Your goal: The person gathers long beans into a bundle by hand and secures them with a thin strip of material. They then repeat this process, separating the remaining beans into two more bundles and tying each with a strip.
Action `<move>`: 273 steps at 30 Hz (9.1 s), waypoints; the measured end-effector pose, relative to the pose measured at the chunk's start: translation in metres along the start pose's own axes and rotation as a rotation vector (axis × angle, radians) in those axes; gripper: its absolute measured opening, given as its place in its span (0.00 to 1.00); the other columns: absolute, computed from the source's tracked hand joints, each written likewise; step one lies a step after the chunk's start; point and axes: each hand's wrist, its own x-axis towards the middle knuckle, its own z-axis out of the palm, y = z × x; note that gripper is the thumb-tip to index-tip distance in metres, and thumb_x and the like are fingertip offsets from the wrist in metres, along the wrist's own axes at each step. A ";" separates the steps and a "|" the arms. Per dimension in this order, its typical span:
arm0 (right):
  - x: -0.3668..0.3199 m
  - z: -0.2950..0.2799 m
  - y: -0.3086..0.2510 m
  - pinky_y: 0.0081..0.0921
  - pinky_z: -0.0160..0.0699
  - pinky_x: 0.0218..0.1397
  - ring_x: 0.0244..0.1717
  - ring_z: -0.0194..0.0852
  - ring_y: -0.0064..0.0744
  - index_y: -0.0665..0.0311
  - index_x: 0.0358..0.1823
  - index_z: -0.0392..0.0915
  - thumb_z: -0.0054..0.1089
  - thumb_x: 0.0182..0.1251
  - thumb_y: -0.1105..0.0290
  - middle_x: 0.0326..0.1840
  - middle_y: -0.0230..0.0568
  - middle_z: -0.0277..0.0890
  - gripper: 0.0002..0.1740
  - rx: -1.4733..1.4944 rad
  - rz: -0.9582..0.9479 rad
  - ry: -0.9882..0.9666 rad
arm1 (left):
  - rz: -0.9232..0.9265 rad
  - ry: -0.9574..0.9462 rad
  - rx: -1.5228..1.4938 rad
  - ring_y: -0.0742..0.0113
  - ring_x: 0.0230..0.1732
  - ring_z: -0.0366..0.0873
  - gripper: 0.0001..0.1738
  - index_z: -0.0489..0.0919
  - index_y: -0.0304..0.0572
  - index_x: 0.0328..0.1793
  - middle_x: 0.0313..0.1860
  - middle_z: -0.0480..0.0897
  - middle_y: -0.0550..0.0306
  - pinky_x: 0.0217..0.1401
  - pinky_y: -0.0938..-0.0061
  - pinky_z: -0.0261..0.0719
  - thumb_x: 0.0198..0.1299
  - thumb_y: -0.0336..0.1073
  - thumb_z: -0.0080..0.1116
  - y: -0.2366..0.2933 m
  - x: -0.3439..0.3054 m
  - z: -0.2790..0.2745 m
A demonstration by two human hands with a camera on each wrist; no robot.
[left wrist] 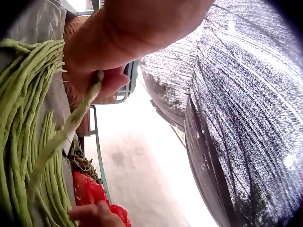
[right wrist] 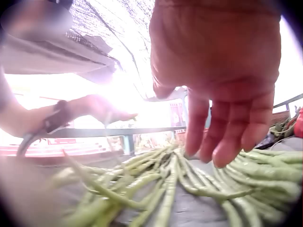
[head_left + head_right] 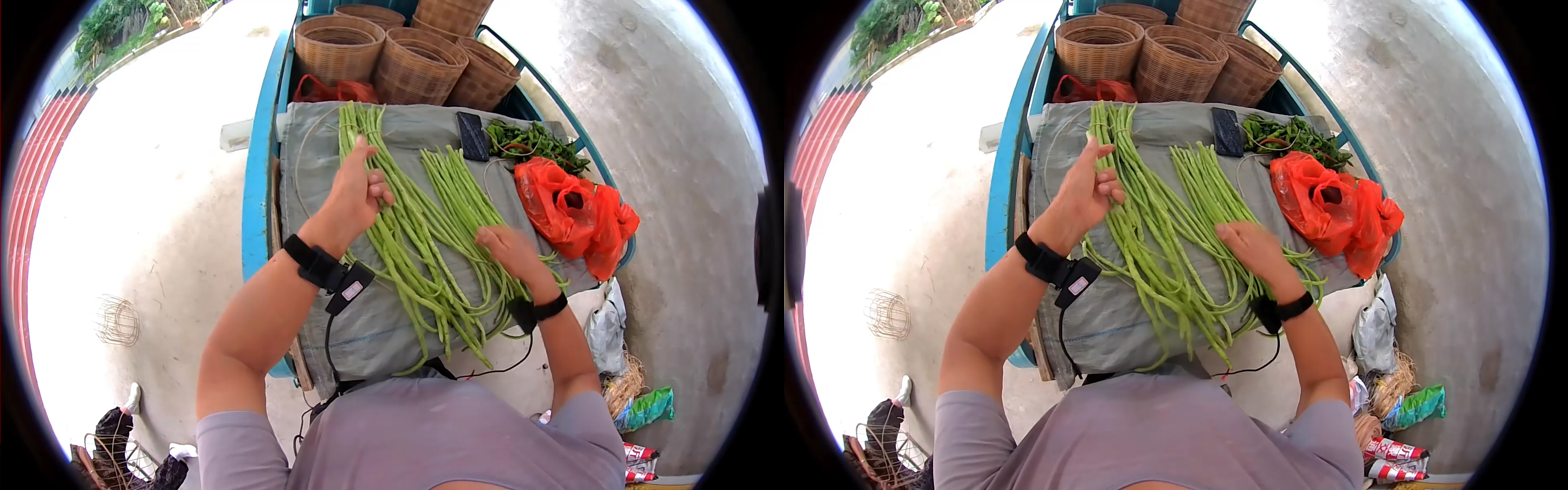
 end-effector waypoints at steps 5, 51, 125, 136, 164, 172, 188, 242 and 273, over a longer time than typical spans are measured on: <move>0.072 0.007 0.068 0.39 0.74 0.52 0.51 0.76 0.48 0.63 0.53 0.76 0.57 0.65 0.55 0.47 0.51 0.79 0.22 -0.282 -0.039 0.297 | -0.111 -0.116 0.070 0.74 0.24 0.65 0.12 0.71 0.42 0.53 0.26 0.70 0.65 0.32 0.71 0.71 0.75 0.41 0.42 -0.013 0.000 0.010; -0.008 0.046 -0.111 0.14 0.68 0.32 0.32 0.68 0.14 0.65 0.51 0.69 0.53 0.74 0.67 0.37 0.32 0.78 0.12 1.073 -0.098 0.045 | 0.000 -0.407 0.202 0.60 0.53 0.78 0.22 0.65 0.36 0.67 0.51 0.78 0.52 0.58 0.68 0.77 0.75 0.44 0.42 -0.017 -0.011 0.010; 0.004 0.043 -0.108 0.32 0.73 0.34 0.27 0.74 0.40 0.64 0.65 0.64 0.53 0.70 0.61 0.28 0.43 0.74 0.25 0.441 -0.204 -0.013 | 0.094 -0.378 0.324 0.65 0.40 0.80 0.15 0.71 0.42 0.41 0.34 0.79 0.59 0.51 0.65 0.80 0.75 0.45 0.41 -0.038 -0.021 0.016; -0.061 0.006 0.035 0.33 0.77 0.40 0.37 0.80 0.44 0.57 0.50 0.78 0.68 0.50 0.70 0.38 0.43 0.81 0.22 -0.118 -0.067 0.247 | 0.221 0.020 -0.282 0.69 0.24 0.64 0.12 0.65 0.45 0.37 0.25 0.66 0.64 0.37 0.64 0.76 0.75 0.40 0.43 0.008 0.005 -0.003; 0.127 0.015 0.132 0.51 0.73 0.48 0.50 0.76 0.55 0.63 0.46 0.71 0.56 0.58 0.56 0.48 0.51 0.77 0.20 -0.433 0.227 0.143 | -0.117 -0.019 -0.053 0.68 0.32 0.80 0.10 0.74 0.43 0.41 0.34 0.81 0.57 0.32 0.72 0.83 0.69 0.41 0.55 -0.015 0.002 -0.004; 0.126 0.000 0.125 0.39 0.76 0.40 0.35 0.78 0.46 0.65 0.40 0.70 0.61 0.58 0.63 0.36 0.44 0.75 0.16 -0.188 0.236 0.450 | -0.125 -0.022 0.082 0.61 0.42 0.81 0.10 0.75 0.41 0.48 0.43 0.82 0.50 0.43 0.65 0.84 0.70 0.39 0.54 -0.017 -0.005 0.003; -0.007 0.050 -0.102 0.15 0.67 0.36 0.33 0.66 0.14 0.63 0.42 0.68 0.59 0.62 0.81 0.34 0.27 0.68 0.11 0.806 -0.227 0.354 | -0.034 -0.274 -0.009 0.51 0.61 0.75 0.20 0.66 0.40 0.65 0.62 0.75 0.46 0.60 0.61 0.78 0.74 0.42 0.44 -0.017 -0.010 0.008; -0.082 -0.085 0.040 0.29 0.74 0.39 0.34 0.77 0.27 0.60 0.48 0.81 0.67 0.58 0.57 0.32 0.38 0.80 0.20 -0.042 0.255 -0.113 | 0.158 0.129 -0.064 0.72 0.20 0.64 0.15 0.68 0.43 0.30 0.22 0.67 0.64 0.26 0.72 0.70 0.66 0.38 0.61 -0.001 0.010 -0.009; 0.066 0.006 -0.009 0.20 0.73 0.28 0.30 0.76 0.22 0.67 0.49 0.73 0.57 0.69 0.67 0.34 0.35 0.76 0.13 0.710 0.014 0.113 | -0.044 -0.122 0.157 0.64 0.36 0.83 0.15 0.74 0.38 0.53 0.47 0.84 0.51 0.38 0.69 0.85 0.66 0.38 0.59 -0.006 0.011 -0.004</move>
